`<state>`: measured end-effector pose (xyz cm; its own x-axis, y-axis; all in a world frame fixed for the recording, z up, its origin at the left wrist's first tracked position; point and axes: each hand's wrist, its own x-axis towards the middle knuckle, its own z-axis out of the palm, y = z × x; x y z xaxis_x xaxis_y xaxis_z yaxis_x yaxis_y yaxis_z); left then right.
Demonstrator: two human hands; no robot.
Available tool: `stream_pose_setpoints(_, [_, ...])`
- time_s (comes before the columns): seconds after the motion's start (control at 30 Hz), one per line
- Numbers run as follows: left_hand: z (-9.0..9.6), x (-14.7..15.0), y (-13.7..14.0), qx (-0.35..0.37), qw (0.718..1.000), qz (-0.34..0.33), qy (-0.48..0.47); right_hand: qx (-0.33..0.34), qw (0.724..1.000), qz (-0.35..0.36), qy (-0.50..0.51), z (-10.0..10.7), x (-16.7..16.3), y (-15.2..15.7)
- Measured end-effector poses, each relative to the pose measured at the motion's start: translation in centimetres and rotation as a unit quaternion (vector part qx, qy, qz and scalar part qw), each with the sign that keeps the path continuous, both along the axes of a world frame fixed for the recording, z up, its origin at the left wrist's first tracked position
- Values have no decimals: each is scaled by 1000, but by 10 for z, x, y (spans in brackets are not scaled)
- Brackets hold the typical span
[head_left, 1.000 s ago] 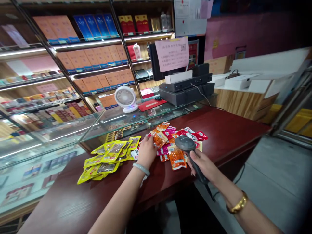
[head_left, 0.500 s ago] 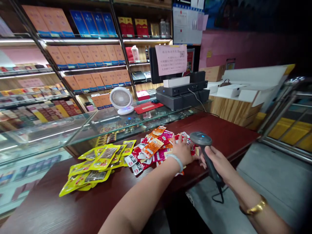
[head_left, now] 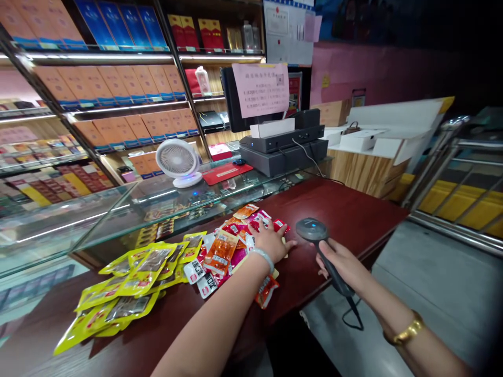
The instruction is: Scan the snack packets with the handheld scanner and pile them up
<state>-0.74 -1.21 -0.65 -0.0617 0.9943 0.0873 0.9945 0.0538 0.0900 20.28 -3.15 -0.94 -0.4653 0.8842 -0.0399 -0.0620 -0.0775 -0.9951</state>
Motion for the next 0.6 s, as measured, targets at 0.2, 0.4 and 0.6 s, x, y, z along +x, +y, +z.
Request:
stream_pose_setpoints(0.2, [-1,-28,-26,4,1000,18,9,-4,1000,25,-1,-1,-18,-6])
stream_pose_setpoints(0.4, [4,-39,-23,-17,1000,9,-17,-22,999,40,16,-3,-23,-11])
stream_pose_setpoints(0.6, [22,-45,-8,-9,998,-9,54,-55,997,27,43,-4,-25,-14])
